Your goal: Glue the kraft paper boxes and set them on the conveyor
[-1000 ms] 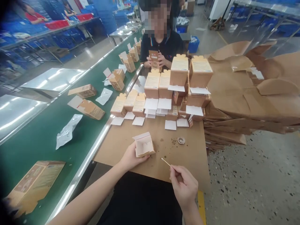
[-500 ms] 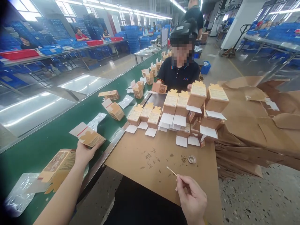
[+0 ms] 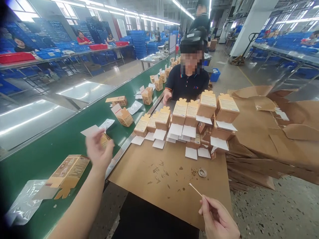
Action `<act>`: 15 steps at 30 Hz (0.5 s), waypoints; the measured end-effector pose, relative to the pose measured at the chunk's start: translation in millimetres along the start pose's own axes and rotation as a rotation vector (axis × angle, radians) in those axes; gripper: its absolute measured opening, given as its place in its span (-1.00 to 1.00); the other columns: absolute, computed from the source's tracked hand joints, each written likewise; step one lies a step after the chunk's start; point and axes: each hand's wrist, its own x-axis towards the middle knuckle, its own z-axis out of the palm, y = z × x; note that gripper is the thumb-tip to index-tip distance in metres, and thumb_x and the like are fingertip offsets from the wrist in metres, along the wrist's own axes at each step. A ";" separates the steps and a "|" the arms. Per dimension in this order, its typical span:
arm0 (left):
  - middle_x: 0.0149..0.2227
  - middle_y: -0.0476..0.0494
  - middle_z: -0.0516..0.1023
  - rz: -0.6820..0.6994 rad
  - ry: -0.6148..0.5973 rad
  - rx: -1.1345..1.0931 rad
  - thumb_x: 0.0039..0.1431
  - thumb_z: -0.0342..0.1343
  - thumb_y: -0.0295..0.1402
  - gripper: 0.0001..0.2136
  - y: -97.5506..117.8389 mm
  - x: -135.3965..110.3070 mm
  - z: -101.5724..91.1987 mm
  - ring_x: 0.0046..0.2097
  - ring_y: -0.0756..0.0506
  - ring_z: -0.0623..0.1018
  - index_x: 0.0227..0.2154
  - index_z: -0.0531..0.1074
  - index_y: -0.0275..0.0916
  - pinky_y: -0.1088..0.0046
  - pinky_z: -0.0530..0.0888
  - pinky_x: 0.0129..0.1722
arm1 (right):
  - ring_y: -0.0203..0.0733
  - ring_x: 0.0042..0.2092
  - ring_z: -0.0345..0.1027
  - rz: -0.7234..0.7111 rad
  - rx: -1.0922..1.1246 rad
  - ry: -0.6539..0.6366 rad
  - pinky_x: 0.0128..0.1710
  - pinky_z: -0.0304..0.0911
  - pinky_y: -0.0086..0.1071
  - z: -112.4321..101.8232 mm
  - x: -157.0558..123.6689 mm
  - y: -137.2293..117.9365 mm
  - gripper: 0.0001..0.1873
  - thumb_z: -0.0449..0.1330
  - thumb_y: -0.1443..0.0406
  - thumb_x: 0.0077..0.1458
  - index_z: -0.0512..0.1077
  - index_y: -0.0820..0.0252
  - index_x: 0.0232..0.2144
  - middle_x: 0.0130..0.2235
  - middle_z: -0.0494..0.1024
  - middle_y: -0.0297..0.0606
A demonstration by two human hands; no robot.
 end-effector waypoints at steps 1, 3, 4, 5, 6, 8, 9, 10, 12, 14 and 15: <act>0.26 -0.36 0.61 -0.117 -0.115 0.000 0.30 0.34 -0.11 -0.47 3.2 11.0 22.6 0.37 -0.39 0.65 0.27 0.51 -0.14 -0.08 0.59 0.44 | -0.14 -0.50 0.55 -0.017 0.011 -0.017 -0.43 0.61 -0.30 0.5 0.9 -2.1 -0.55 0.58 -0.10 0.37 0.80 0.16 -0.28 -0.45 0.68 -0.20; 0.30 -0.42 0.65 -0.386 -0.343 0.061 0.29 0.36 -0.11 -0.44 8.7 32.0 67.2 0.37 -0.39 0.66 0.30 0.53 -0.18 -0.01 0.59 0.40 | -0.16 -0.51 0.55 -0.055 0.016 -0.043 -0.44 0.60 -0.31 1.0 3.0 -4.8 -0.59 0.58 -0.06 0.38 0.80 0.15 -0.28 -0.45 0.68 -0.21; 0.31 -0.46 0.66 -0.494 -0.432 0.101 0.26 0.40 -0.11 -0.41 10.7 40.4 86.7 0.39 -0.42 0.66 0.30 0.54 -0.21 0.00 0.59 0.40 | -0.16 -0.51 0.55 -0.063 0.012 -0.041 -0.44 0.60 -0.32 0.9 3.6 -5.3 -0.59 0.58 -0.06 0.38 0.80 0.14 -0.28 -0.45 0.68 -0.22; 0.31 -0.49 0.68 -0.571 -0.499 0.137 0.20 0.45 -0.11 -0.39 12.1 47.0 103.0 0.40 -0.45 0.65 0.27 0.56 -0.22 0.01 0.58 0.40 | -0.16 -0.51 0.55 -0.062 0.009 -0.033 -0.44 0.60 -0.32 0.5 3.7 -5.4 -0.59 0.58 -0.06 0.38 0.81 0.14 -0.27 -0.44 0.68 -0.22; 0.27 -0.51 0.72 -0.618 -0.545 0.161 0.15 0.50 -0.11 -0.40 12.9 51.8 115.3 0.39 -0.48 0.67 0.21 0.60 -0.23 0.02 0.58 0.38 | -0.17 -0.51 0.55 -0.055 0.005 -0.021 -0.43 0.60 -0.32 -0.2 3.3 -5.3 -0.59 0.58 -0.07 0.37 0.80 0.13 -0.27 -0.43 0.69 -0.22; 0.13 -0.50 0.80 -0.663 -0.595 0.179 0.05 0.55 -0.14 -0.49 13.0 56.9 127.4 0.31 -0.55 0.73 0.04 0.65 -0.22 0.01 0.61 0.31 | -0.17 -0.51 0.56 -0.044 0.010 -0.011 -0.43 0.60 -0.33 -2.3 1.2 -4.8 -0.59 0.58 -0.08 0.37 0.80 0.12 -0.27 -0.43 0.69 -0.22; 0.07 -0.48 0.82 -0.684 -0.607 0.188 0.02 0.56 -0.17 -0.54 12.4 58.4 127.3 0.27 -0.57 0.75 -0.04 0.65 -0.20 0.01 0.63 0.27 | -0.17 -0.51 0.56 -0.038 0.017 -0.007 -0.43 0.60 -0.34 -3.7 0.0 -4.6 -0.60 0.58 -0.07 0.38 0.81 0.12 -0.27 -0.43 0.69 -0.22; 0.05 -0.48 0.83 -0.700 -0.606 0.199 -0.01 0.56 -0.19 -0.56 11.5 59.7 123.4 0.26 -0.58 0.76 -0.07 0.64 -0.19 0.01 0.64 0.25 | -0.17 -0.51 0.56 -0.031 0.026 -0.001 -0.44 0.60 -0.34 -5.5 -1.1 -4.5 -0.60 0.58 -0.06 0.38 0.81 0.13 -0.26 -0.43 0.70 -0.22; 0.16 -0.53 0.80 -0.714 -0.563 0.217 -0.02 0.56 -0.23 -0.51 9.5 62.3 106.6 0.31 -0.57 0.74 -0.02 0.60 -0.19 0.01 0.64 0.27 | -0.17 -0.52 0.56 -0.013 0.037 0.027 -0.44 0.61 -0.33 -10.1 -1.6 -4.0 -0.60 0.60 -0.06 0.36 0.82 0.13 -0.26 -0.43 0.70 -0.21; 0.35 -0.57 0.70 -0.713 -0.490 0.232 0.02 0.55 -0.21 -0.39 8.1 62.1 82.5 0.39 -0.51 0.70 0.12 0.53 -0.21 0.02 0.64 0.32 | -0.17 -0.51 0.56 0.000 0.027 0.055 -0.44 0.61 -0.33 -16.0 2.1 -2.5 -0.59 0.60 -0.08 0.35 0.82 0.12 -0.26 -0.43 0.71 -0.22; 0.40 -0.57 0.65 -0.717 -0.444 0.193 0.03 0.55 -0.19 -0.33 8.2 59.1 69.7 0.41 -0.47 0.68 0.19 0.48 -0.20 0.02 0.64 0.34 | -0.16 -0.51 0.56 -0.003 0.015 0.068 -0.44 0.60 -0.33 -19.1 6.1 -1.1 -0.59 0.59 -0.09 0.36 0.82 0.11 -0.26 -0.44 0.70 -0.22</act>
